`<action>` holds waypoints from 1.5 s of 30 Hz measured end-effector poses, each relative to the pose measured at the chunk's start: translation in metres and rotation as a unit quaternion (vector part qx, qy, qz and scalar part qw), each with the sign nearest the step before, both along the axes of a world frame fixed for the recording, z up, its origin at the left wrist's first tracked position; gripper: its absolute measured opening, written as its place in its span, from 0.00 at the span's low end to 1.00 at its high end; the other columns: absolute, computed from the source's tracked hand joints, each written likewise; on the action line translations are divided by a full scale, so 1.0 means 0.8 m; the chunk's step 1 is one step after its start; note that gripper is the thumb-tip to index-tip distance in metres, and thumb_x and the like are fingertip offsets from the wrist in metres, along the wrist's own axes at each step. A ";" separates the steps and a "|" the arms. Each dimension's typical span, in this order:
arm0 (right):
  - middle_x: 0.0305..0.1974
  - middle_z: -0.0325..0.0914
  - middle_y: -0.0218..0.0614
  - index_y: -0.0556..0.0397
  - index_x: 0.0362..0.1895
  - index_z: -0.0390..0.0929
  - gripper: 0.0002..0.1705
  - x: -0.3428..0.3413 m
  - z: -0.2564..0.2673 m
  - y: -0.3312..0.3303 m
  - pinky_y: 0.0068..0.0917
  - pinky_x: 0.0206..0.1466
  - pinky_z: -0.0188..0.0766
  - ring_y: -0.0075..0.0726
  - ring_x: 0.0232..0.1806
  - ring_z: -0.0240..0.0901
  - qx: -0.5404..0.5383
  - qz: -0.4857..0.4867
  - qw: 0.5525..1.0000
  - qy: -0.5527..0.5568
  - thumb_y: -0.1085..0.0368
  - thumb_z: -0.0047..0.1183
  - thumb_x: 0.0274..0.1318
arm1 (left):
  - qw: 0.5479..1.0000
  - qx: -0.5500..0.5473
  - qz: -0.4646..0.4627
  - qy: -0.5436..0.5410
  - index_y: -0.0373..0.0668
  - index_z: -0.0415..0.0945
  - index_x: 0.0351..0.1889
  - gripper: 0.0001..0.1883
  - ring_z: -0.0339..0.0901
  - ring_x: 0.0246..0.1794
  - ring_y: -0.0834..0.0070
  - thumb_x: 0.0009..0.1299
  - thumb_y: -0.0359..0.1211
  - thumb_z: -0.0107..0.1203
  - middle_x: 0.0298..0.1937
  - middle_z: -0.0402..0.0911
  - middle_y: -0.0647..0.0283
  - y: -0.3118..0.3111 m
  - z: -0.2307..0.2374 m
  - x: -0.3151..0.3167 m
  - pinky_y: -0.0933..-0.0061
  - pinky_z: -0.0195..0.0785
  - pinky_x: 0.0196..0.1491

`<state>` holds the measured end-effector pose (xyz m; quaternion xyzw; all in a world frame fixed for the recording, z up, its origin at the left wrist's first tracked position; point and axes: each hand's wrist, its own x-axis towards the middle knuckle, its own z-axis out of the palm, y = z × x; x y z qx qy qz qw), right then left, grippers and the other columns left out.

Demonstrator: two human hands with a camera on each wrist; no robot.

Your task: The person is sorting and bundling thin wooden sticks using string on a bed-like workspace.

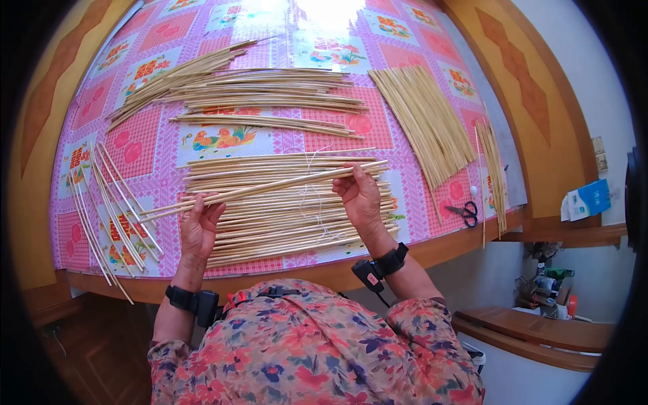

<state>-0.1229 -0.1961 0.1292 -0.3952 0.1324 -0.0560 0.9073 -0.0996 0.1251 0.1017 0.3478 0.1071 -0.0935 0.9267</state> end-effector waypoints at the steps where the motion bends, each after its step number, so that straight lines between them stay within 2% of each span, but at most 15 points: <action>1: 0.29 0.75 0.34 0.54 0.40 0.72 0.14 -0.001 0.000 0.001 0.25 0.32 0.73 0.29 0.29 0.74 0.001 -0.001 1.000 0.005 0.58 0.45 0.58 | 1.000 0.002 0.003 0.000 0.39 0.69 0.42 0.08 0.75 0.43 0.66 0.67 0.31 0.47 0.43 0.75 0.55 -0.001 0.000 0.000 0.68 0.74 0.45; 8: 0.28 0.75 0.34 0.54 0.38 0.72 0.12 -0.007 -0.020 -0.002 0.25 0.32 0.73 0.30 0.28 0.74 0.012 -0.014 0.999 0.046 0.59 0.45 0.57 | 1.000 0.007 0.005 -0.011 0.39 0.68 0.40 0.07 0.76 0.42 0.65 0.67 0.30 0.46 0.40 0.75 0.55 -0.009 0.005 0.002 0.66 0.74 0.45; 10: 0.28 0.75 0.34 0.54 0.38 0.73 0.11 -0.008 -0.029 -0.008 0.26 0.32 0.74 0.31 0.28 0.74 0.030 -0.015 0.998 0.058 0.61 0.46 0.56 | 1.000 0.007 0.004 -0.011 0.42 0.67 0.40 0.06 0.75 0.43 0.66 0.66 0.30 0.47 0.41 0.75 0.55 -0.016 0.011 0.003 0.67 0.74 0.46; 12: 0.28 0.76 0.35 0.54 0.38 0.73 0.11 -0.009 -0.050 -0.020 0.27 0.32 0.74 0.32 0.28 0.74 0.043 -0.030 0.996 0.067 0.61 0.47 0.55 | 0.999 0.009 -0.026 -0.038 0.38 0.69 0.42 0.10 0.75 0.41 0.68 0.68 0.34 0.45 0.41 0.75 0.56 -0.020 0.022 0.002 0.66 0.72 0.48; 14: 0.27 0.75 0.34 0.53 0.39 0.73 0.11 -0.011 -0.041 -0.022 0.27 0.34 0.74 0.31 0.29 0.74 0.026 -0.022 0.996 0.080 0.61 0.47 0.55 | 0.997 0.025 -0.045 -0.055 0.37 0.70 0.42 0.12 0.75 0.40 0.70 0.68 0.35 0.45 0.41 0.76 0.55 -0.019 0.025 0.005 0.67 0.70 0.49; 16: 0.28 0.76 0.32 0.52 0.38 0.73 0.10 -0.015 -0.060 -0.040 0.26 0.34 0.73 0.30 0.30 0.74 0.032 -0.029 0.995 0.087 0.61 0.48 0.55 | 0.998 0.004 -0.063 -0.031 0.37 0.71 0.40 0.11 0.75 0.40 0.71 0.68 0.35 0.45 0.42 0.76 0.55 -0.022 0.012 0.010 0.68 0.71 0.48; 19: 0.31 0.77 0.32 0.50 0.37 0.74 0.10 -0.019 -0.056 -0.043 0.24 0.35 0.72 0.28 0.31 0.73 0.039 -0.023 0.996 0.078 0.60 0.47 0.55 | 0.998 0.004 -0.045 -0.035 0.37 0.71 0.38 0.11 0.76 0.39 0.71 0.68 0.35 0.44 0.41 0.76 0.55 -0.029 0.022 0.013 0.68 0.72 0.46; 25: 0.32 0.77 0.32 0.47 0.37 0.74 0.10 -0.016 -0.040 -0.032 0.24 0.35 0.72 0.28 0.30 0.72 0.033 -0.031 0.997 0.068 0.58 0.48 0.55 | 0.992 -0.062 -0.088 -0.073 0.37 0.71 0.41 0.11 0.76 0.41 0.69 0.69 0.34 0.43 0.44 0.74 0.52 -0.040 0.006 0.019 0.66 0.72 0.47; 28: 0.32 0.77 0.33 0.48 0.38 0.73 0.10 -0.015 -0.050 -0.042 0.23 0.33 0.73 0.29 0.30 0.73 0.044 -0.029 0.996 0.076 0.58 0.48 0.55 | 0.993 -0.058 -0.085 -0.066 0.37 0.71 0.41 0.11 0.76 0.41 0.68 0.69 0.34 0.43 0.44 0.74 0.51 -0.040 0.012 0.018 0.66 0.72 0.47; 31: 0.32 0.77 0.33 0.50 0.37 0.74 0.09 -0.016 -0.052 -0.047 0.21 0.32 0.73 0.28 0.30 0.74 -0.023 -0.040 0.996 0.081 0.61 0.47 0.56 | 0.991 -0.049 -0.099 -0.077 0.37 0.70 0.43 0.12 0.75 0.44 0.67 0.69 0.35 0.43 0.46 0.74 0.53 -0.038 0.015 0.016 0.65 0.71 0.49; 33: 0.31 0.77 0.33 0.50 0.37 0.74 0.09 -0.016 -0.054 -0.051 0.21 0.32 0.74 0.28 0.30 0.74 -0.022 -0.045 0.995 0.088 0.61 0.47 0.56 | 0.990 -0.029 -0.115 -0.077 0.37 0.70 0.45 0.14 0.73 0.47 0.67 0.69 0.36 0.42 0.47 0.73 0.54 -0.035 0.023 0.016 0.65 0.70 0.50; 37: 0.31 0.77 0.34 0.51 0.37 0.74 0.09 -0.018 -0.059 -0.066 0.22 0.33 0.75 0.28 0.30 0.75 -0.013 -0.044 0.994 0.098 0.62 0.46 0.56 | 0.991 -0.021 -0.039 -0.125 0.37 0.70 0.45 0.13 0.73 0.47 0.65 0.69 0.35 0.42 0.46 0.74 0.53 -0.007 0.022 0.029 0.65 0.71 0.49; 40: 0.31 0.77 0.34 0.51 0.37 0.74 0.09 -0.016 -0.057 -0.068 0.22 0.34 0.75 0.29 0.31 0.75 -0.010 -0.025 0.996 0.090 0.62 0.46 0.57 | 0.993 -0.062 0.001 -0.104 0.37 0.69 0.45 0.13 0.73 0.48 0.63 0.69 0.35 0.42 0.44 0.75 0.53 0.014 0.031 0.031 0.64 0.71 0.48; 41: 0.31 0.77 0.34 0.51 0.37 0.74 0.09 -0.015 -0.059 -0.071 0.23 0.34 0.76 0.29 0.31 0.75 -0.013 -0.028 0.995 0.093 0.62 0.46 0.57 | 0.994 -0.029 0.006 -0.105 0.37 0.69 0.43 0.13 0.73 0.48 0.61 0.69 0.37 0.42 0.44 0.75 0.52 0.022 0.030 0.034 0.62 0.72 0.47; 45: 0.30 0.78 0.36 0.50 0.36 0.74 0.09 -0.012 -0.068 -0.073 0.24 0.31 0.76 0.32 0.29 0.76 -0.017 -0.047 0.993 0.103 0.61 0.46 0.56 | 0.992 -0.023 0.040 -0.119 0.37 0.69 0.41 0.16 0.73 0.47 0.61 0.68 0.41 0.43 0.43 0.75 0.51 0.037 0.022 0.038 0.61 0.71 0.48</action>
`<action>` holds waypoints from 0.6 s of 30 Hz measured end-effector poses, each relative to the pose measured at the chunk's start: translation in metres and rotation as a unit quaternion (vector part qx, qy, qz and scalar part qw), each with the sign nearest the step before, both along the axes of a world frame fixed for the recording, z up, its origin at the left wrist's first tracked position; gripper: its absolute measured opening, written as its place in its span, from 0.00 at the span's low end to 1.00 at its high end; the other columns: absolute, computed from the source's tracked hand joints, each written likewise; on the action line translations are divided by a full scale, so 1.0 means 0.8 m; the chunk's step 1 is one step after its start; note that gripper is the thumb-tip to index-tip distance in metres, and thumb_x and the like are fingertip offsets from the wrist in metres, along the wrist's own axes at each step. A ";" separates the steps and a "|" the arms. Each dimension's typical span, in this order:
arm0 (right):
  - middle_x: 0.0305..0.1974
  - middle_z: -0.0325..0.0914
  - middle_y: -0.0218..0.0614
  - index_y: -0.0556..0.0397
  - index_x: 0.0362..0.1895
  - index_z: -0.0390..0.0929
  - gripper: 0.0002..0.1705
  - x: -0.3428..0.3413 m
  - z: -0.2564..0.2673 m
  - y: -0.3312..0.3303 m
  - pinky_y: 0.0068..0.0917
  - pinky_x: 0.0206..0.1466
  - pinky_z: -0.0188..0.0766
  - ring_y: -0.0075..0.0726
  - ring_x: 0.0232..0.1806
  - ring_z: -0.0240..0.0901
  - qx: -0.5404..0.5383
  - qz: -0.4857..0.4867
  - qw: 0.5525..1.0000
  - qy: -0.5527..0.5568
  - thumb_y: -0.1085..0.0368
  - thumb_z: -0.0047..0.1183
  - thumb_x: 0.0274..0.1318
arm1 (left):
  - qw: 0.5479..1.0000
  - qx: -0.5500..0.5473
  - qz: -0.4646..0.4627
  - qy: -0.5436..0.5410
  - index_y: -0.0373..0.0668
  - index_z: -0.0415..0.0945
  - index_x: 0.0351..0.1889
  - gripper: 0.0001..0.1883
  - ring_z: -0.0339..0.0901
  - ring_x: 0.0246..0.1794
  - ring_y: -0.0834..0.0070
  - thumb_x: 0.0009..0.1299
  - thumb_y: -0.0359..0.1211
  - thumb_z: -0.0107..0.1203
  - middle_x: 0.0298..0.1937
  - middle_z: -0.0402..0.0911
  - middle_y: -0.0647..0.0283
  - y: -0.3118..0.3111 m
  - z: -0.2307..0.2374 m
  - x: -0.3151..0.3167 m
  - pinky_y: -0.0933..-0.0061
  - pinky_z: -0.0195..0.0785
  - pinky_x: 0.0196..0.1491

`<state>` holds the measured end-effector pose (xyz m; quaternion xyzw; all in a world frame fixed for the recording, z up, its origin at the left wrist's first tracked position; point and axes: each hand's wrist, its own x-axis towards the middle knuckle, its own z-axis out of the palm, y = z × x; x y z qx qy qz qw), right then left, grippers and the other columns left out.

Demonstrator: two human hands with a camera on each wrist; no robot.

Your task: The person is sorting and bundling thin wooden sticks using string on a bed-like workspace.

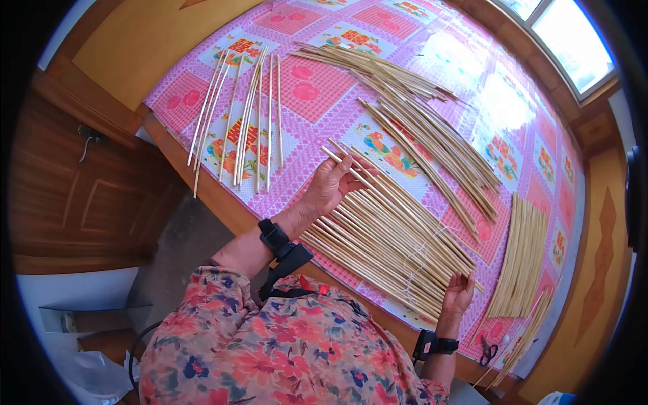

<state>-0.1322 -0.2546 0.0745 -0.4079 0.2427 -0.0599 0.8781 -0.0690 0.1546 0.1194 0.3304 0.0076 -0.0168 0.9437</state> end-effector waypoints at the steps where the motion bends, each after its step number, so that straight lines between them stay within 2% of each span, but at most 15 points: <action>1: 0.30 0.78 0.36 0.50 0.36 0.74 0.09 0.001 -0.003 0.000 0.24 0.31 0.76 0.32 0.29 0.76 0.000 0.001 1.000 0.001 0.61 0.46 0.56 | 1.000 0.000 0.001 0.001 0.37 0.69 0.41 0.16 0.73 0.47 0.61 0.68 0.41 0.43 0.43 0.75 0.51 0.002 -0.002 0.001 0.61 0.71 0.48; 7: 0.30 0.78 0.35 0.50 0.36 0.74 0.09 0.004 -0.009 -0.007 0.25 0.32 0.76 0.32 0.29 0.75 0.007 -0.010 1.000 0.026 0.61 0.46 0.56 | 0.998 0.058 -0.008 0.000 0.38 0.70 0.38 0.15 0.75 0.44 0.63 0.69 0.40 0.42 0.37 0.75 0.57 0.006 -0.001 0.005 0.63 0.73 0.45; 9: 0.30 0.78 0.35 0.50 0.36 0.74 0.09 0.003 -0.007 -0.010 0.26 0.32 0.76 0.32 0.29 0.75 0.007 -0.006 1.000 0.025 0.61 0.46 0.56 | 0.996 0.084 -0.018 0.006 0.39 0.71 0.36 0.14 0.77 0.38 0.66 0.70 0.40 0.42 0.36 0.75 0.59 0.008 -0.007 0.007 0.67 0.75 0.38; 10: 0.30 0.78 0.35 0.50 0.36 0.74 0.09 0.002 -0.007 -0.010 0.26 0.32 0.76 0.32 0.29 0.75 0.007 -0.007 1.000 0.026 0.61 0.46 0.56 | 0.996 0.084 -0.018 0.008 0.39 0.71 0.36 0.14 0.77 0.38 0.66 0.70 0.40 0.42 0.36 0.75 0.59 0.009 -0.010 0.006 0.67 0.75 0.38; 12: 0.30 0.78 0.35 0.50 0.35 0.74 0.09 0.003 -0.001 -0.007 0.26 0.32 0.76 0.32 0.29 0.75 0.011 -0.004 1.000 0.017 0.61 0.45 0.57 | 0.989 0.139 -0.005 0.046 0.40 0.71 0.36 0.13 0.77 0.32 0.70 0.69 0.40 0.43 0.36 0.76 0.61 0.010 -0.010 0.005 0.71 0.74 0.32; 18: 0.29 0.77 0.34 0.49 0.34 0.75 0.09 0.006 0.017 0.007 0.27 0.33 0.75 0.31 0.29 0.75 -0.006 -0.012 0.999 0.037 0.60 0.46 0.56 | 0.997 0.073 -0.010 0.011 0.41 0.71 0.36 0.11 0.76 0.28 0.75 0.69 0.38 0.45 0.34 0.77 0.61 0.008 -0.015 0.009 0.73 0.72 0.31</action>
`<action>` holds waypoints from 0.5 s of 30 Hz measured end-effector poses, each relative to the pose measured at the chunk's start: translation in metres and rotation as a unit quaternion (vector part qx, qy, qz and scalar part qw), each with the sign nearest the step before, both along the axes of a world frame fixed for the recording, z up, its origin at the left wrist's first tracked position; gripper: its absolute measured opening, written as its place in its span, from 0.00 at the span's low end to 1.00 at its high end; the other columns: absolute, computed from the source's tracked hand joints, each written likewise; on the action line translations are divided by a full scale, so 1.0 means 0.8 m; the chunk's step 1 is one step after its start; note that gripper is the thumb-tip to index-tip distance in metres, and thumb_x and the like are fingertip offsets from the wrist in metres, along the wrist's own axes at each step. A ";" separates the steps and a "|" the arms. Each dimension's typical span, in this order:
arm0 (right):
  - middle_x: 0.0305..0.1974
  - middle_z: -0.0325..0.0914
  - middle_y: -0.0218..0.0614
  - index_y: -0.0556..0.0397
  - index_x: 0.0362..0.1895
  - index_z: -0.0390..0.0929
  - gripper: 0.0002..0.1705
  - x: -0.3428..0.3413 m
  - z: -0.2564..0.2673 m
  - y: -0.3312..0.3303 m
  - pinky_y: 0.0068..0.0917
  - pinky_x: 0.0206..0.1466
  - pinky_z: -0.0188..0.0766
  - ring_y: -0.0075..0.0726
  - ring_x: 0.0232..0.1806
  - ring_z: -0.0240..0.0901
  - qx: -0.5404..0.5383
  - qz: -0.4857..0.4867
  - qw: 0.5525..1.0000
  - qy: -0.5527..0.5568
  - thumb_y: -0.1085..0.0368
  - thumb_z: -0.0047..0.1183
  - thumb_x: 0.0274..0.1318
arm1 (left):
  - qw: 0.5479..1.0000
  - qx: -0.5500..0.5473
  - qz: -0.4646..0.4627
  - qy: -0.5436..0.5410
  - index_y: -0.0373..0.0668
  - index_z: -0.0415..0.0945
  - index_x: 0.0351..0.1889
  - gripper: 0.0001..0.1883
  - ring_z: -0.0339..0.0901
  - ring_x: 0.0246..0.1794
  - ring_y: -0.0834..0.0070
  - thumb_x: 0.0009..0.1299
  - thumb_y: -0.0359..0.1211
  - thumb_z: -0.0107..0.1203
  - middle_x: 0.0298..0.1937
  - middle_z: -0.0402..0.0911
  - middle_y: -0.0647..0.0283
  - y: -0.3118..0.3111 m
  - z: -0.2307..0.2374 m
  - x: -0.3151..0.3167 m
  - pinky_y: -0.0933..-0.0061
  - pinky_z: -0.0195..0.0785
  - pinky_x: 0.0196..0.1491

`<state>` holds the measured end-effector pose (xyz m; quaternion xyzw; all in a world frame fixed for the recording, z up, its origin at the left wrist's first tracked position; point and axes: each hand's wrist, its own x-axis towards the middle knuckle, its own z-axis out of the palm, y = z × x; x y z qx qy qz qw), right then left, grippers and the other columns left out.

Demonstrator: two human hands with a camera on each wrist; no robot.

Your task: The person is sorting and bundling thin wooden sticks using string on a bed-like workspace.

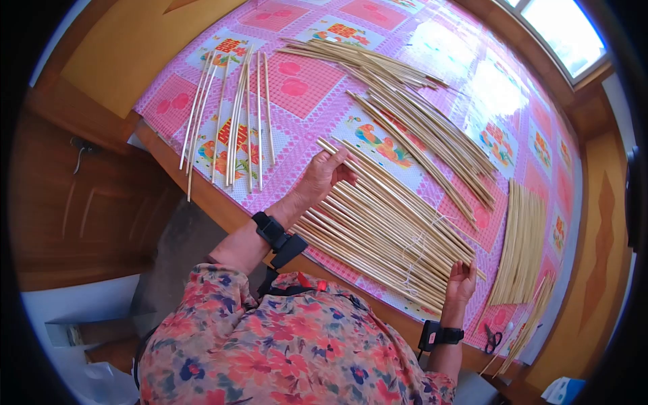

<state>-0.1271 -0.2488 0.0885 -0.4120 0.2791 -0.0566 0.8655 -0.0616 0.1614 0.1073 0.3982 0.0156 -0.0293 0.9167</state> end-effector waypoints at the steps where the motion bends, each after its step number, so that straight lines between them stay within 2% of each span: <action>1: 0.29 0.77 0.34 0.49 0.34 0.75 0.08 0.002 0.001 0.002 0.28 0.33 0.75 0.31 0.28 0.75 -0.001 -0.003 1.000 0.007 0.60 0.47 0.55 | 1.000 0.009 0.006 -0.003 0.41 0.72 0.36 0.11 0.75 0.27 0.76 0.68 0.38 0.45 0.34 0.77 0.61 0.001 0.000 0.001 0.73 0.72 0.32; 5: 0.27 0.76 0.34 0.50 0.34 0.73 0.09 0.008 -0.004 0.005 0.31 0.34 0.73 0.35 0.28 0.74 -0.020 0.001 1.000 -0.008 0.60 0.50 0.53 | 0.998 0.056 0.029 0.013 0.40 0.73 0.33 0.13 0.75 0.26 0.78 0.68 0.40 0.45 0.31 0.76 0.63 0.007 -0.007 0.003 0.75 0.72 0.31; 7: 0.28 0.77 0.37 0.51 0.34 0.72 0.08 0.012 0.016 0.020 0.33 0.31 0.75 0.37 0.28 0.76 -0.016 0.009 0.999 -0.027 0.62 0.50 0.53 | 0.997 0.038 0.055 0.044 0.40 0.73 0.34 0.11 0.75 0.26 0.78 0.68 0.38 0.46 0.31 0.76 0.63 0.010 -0.011 0.003 0.75 0.73 0.32; 8: 0.28 0.77 0.38 0.52 0.35 0.72 0.08 0.013 0.017 0.023 0.33 0.30 0.76 0.38 0.27 0.76 -0.010 0.006 0.999 -0.032 0.62 0.49 0.53 | 0.998 0.034 0.042 0.025 0.39 0.73 0.35 0.10 0.75 0.27 0.78 0.68 0.36 0.46 0.32 0.76 0.63 0.019 -0.023 0.006 0.74 0.73 0.32; 15: 0.27 0.76 0.39 0.53 0.33 0.71 0.08 0.020 0.017 0.032 0.33 0.28 0.78 0.37 0.25 0.76 -0.005 -0.017 0.998 -0.058 0.62 0.48 0.55 | 0.997 0.012 0.061 0.042 0.40 0.73 0.36 0.09 0.76 0.28 0.76 0.67 0.35 0.48 0.33 0.78 0.63 0.030 -0.038 0.013 0.74 0.73 0.31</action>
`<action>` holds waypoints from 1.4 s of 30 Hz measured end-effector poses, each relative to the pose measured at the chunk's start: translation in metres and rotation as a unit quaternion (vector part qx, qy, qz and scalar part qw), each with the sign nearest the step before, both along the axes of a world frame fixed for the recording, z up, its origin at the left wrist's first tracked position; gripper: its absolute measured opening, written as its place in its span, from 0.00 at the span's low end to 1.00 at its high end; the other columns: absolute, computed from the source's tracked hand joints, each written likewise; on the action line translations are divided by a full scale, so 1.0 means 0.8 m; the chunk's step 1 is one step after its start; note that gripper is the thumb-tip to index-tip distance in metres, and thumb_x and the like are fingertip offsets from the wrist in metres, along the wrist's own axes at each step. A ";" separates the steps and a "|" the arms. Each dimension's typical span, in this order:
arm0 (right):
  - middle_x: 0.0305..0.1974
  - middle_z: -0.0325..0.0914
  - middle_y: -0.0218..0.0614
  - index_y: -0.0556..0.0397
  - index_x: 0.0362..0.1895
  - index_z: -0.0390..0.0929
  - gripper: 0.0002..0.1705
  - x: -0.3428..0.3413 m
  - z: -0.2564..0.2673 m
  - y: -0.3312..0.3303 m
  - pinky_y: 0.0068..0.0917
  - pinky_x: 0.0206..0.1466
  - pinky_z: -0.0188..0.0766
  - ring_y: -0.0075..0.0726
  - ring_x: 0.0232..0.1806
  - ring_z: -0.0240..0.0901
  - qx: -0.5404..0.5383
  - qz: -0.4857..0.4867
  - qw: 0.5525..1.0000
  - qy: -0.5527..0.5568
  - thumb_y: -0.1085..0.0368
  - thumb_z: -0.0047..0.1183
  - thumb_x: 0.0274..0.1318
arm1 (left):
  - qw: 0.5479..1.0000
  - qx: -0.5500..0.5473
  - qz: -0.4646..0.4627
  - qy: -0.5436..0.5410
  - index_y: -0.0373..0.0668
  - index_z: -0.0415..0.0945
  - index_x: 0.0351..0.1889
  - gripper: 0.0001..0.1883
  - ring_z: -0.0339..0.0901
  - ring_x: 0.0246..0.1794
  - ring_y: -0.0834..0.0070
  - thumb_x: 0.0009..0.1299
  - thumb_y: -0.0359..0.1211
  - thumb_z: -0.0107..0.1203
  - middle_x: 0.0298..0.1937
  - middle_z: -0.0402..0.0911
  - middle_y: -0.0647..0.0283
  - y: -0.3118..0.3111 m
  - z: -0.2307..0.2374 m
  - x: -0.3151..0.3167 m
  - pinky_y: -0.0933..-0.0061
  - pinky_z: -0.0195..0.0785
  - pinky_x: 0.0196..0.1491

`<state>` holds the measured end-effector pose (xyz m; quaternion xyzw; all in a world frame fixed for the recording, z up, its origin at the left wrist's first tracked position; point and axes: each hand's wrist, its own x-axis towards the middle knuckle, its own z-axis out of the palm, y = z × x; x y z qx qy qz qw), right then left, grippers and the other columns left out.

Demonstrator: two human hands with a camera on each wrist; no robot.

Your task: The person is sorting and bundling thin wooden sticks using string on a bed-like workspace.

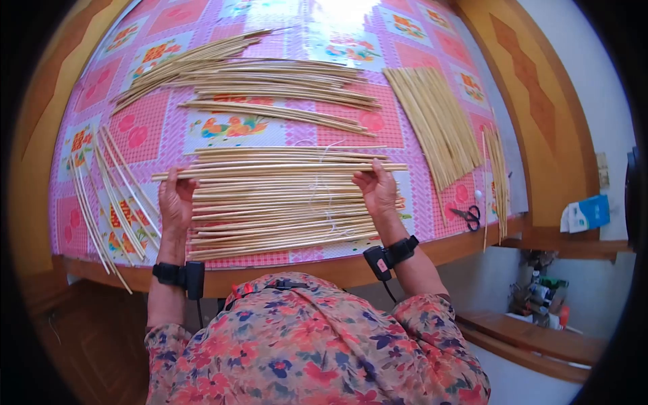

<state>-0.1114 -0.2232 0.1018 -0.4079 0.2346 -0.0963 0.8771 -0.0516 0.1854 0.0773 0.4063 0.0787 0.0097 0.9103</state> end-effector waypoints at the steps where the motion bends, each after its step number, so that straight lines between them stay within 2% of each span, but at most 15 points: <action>1: 0.27 0.76 0.39 0.54 0.33 0.71 0.08 0.000 0.001 0.002 0.33 0.28 0.78 0.37 0.25 0.76 0.001 0.009 1.000 -0.001 0.62 0.47 0.55 | 1.000 -0.005 -0.012 -0.004 0.40 0.73 0.36 0.09 0.76 0.28 0.76 0.67 0.35 0.48 0.33 0.78 0.63 0.000 -0.004 0.001 0.74 0.73 0.31; 4: 0.27 0.76 0.39 0.54 0.33 0.71 0.09 0.000 0.000 0.005 0.33 0.28 0.78 0.38 0.26 0.76 0.003 0.010 1.000 -0.009 0.61 0.47 0.55 | 0.999 -0.027 -0.026 -0.006 0.41 0.73 0.35 0.08 0.76 0.31 0.75 0.66 0.35 0.48 0.34 0.78 0.62 -0.005 -0.008 0.002 0.74 0.74 0.33; 6: 0.27 0.76 0.40 0.54 0.32 0.70 0.09 0.000 -0.001 0.007 0.34 0.28 0.78 0.38 0.26 0.76 0.003 0.007 1.000 -0.013 0.61 0.47 0.56 | 0.999 -0.023 -0.008 0.028 0.41 0.72 0.36 0.08 0.77 0.34 0.72 0.66 0.35 0.49 0.35 0.78 0.61 -0.014 -0.001 0.000 0.71 0.76 0.36; 7: 0.27 0.76 0.39 0.54 0.33 0.70 0.09 -0.001 -0.002 0.008 0.34 0.28 0.78 0.38 0.26 0.76 0.000 0.010 1.000 -0.014 0.61 0.47 0.56 | 0.999 -0.028 -0.024 0.034 0.41 0.72 0.36 0.08 0.77 0.37 0.69 0.66 0.35 0.49 0.36 0.77 0.60 -0.020 0.000 -0.001 0.66 0.76 0.39; 12: 0.26 0.75 0.39 0.54 0.33 0.69 0.09 -0.002 -0.004 0.009 0.34 0.27 0.78 0.38 0.25 0.76 0.002 -0.008 1.000 -0.002 0.62 0.47 0.56 | 0.997 -0.046 -0.031 0.055 0.41 0.72 0.38 0.09 0.77 0.38 0.67 0.66 0.35 0.49 0.37 0.77 0.59 -0.053 0.010 -0.008 0.64 0.75 0.41; 14: 0.26 0.75 0.39 0.54 0.33 0.69 0.09 -0.002 -0.006 0.009 0.33 0.27 0.77 0.38 0.24 0.76 -0.003 0.008 1.000 -0.020 0.62 0.47 0.55 | 0.992 -0.041 -0.103 0.055 0.42 0.71 0.39 0.09 0.76 0.39 0.65 0.65 0.35 0.50 0.38 0.77 0.59 -0.063 0.010 -0.010 0.62 0.74 0.43; 16: 0.24 0.76 0.39 0.53 0.30 0.71 0.09 0.000 -0.005 0.006 0.31 0.27 0.77 0.37 0.23 0.76 -0.018 -0.012 1.000 -0.004 0.61 0.47 0.55 | 0.988 -0.085 -0.120 0.048 0.40 0.72 0.41 0.10 0.75 0.41 0.64 0.64 0.34 0.51 0.39 0.77 0.59 -0.073 0.010 -0.015 0.60 0.71 0.48; 18: 0.24 0.77 0.39 0.54 0.30 0.72 0.09 0.000 -0.006 0.001 0.32 0.27 0.77 0.37 0.24 0.76 -0.029 -0.007 1.000 -0.003 0.61 0.48 0.55 | 0.984 -0.088 -0.142 0.068 0.41 0.71 0.41 0.10 0.75 0.42 0.61 0.64 0.34 0.51 0.40 0.76 0.61 -0.085 0.022 -0.020 0.57 0.69 0.48; 20: 0.28 0.77 0.38 0.54 0.33 0.72 0.08 -0.001 -0.002 0.006 0.32 0.28 0.77 0.37 0.25 0.76 -0.014 0.010 0.999 -0.032 0.62 0.47 0.55 | 0.975 -0.086 -0.183 0.091 0.42 0.70 0.41 0.10 0.74 0.44 0.58 0.65 0.34 0.51 0.40 0.75 0.62 -0.099 0.021 -0.020 0.58 0.70 0.48; 24: 0.29 0.77 0.38 0.54 0.36 0.71 0.09 -0.002 0.006 0.005 0.31 0.29 0.77 0.36 0.26 0.76 -0.023 0.017 0.999 -0.026 0.62 0.46 0.56 | 0.975 -0.102 -0.172 0.096 0.42 0.69 0.41 0.09 0.75 0.44 0.56 0.66 0.34 0.49 0.40 0.75 0.63 -0.111 0.030 -0.015 0.61 0.74 0.45; 27: 0.30 0.77 0.38 0.54 0.37 0.70 0.09 -0.002 0.011 0.006 0.30 0.29 0.78 0.35 0.27 0.76 -0.031 0.014 0.999 -0.032 0.62 0.45 0.57 | 0.972 -0.084 -0.196 0.100 0.42 0.69 0.39 0.07 0.77 0.41 0.59 0.66 0.33 0.49 0.37 0.76 0.61 -0.114 0.036 -0.016 0.65 0.76 0.41; 34: 0.29 0.77 0.38 0.53 0.37 0.71 0.09 -0.005 0.004 0.000 0.30 0.30 0.77 0.35 0.27 0.76 -0.006 0.016 1.000 -0.006 0.62 0.44 0.57 | 0.981 -0.006 -0.182 0.073 0.41 0.70 0.38 0.06 0.78 0.38 0.63 0.65 0.31 0.49 0.34 0.78 0.56 -0.116 0.037 -0.015 0.69 0.76 0.40; 38: 0.29 0.76 0.37 0.53 0.37 0.71 0.11 -0.007 0.001 -0.002 0.28 0.29 0.77 0.34 0.26 0.75 0.002 0.026 1.000 0.004 0.60 0.45 0.57 | 0.983 -0.023 -0.169 0.069 0.39 0.71 0.37 0.06 0.78 0.36 0.62 0.65 0.30 0.49 0.34 0.78 0.53 -0.118 0.037 -0.012 0.68 0.76 0.40; 41: 0.28 0.76 0.36 0.53 0.38 0.71 0.12 -0.009 0.009 -0.002 0.26 0.27 0.76 0.33 0.26 0.75 0.018 0.045 0.998 0.026 0.58 0.45 0.57 | 0.984 -0.031 -0.156 0.074 0.39 0.71 0.37 0.06 0.79 0.36 0.63 0.65 0.29 0.49 0.34 0.78 0.52 -0.117 0.040 -0.010 0.67 0.76 0.40; 42: 0.29 0.75 0.36 0.53 0.38 0.71 0.14 -0.009 0.017 -0.004 0.25 0.28 0.75 0.32 0.27 0.75 -0.021 0.126 0.989 0.080 0.56 0.44 0.58 | 0.984 -0.021 -0.162 0.074 0.39 0.71 0.37 0.05 0.78 0.36 0.63 0.65 0.29 0.49 0.34 0.78 0.53 -0.115 0.041 -0.010 0.67 0.76 0.40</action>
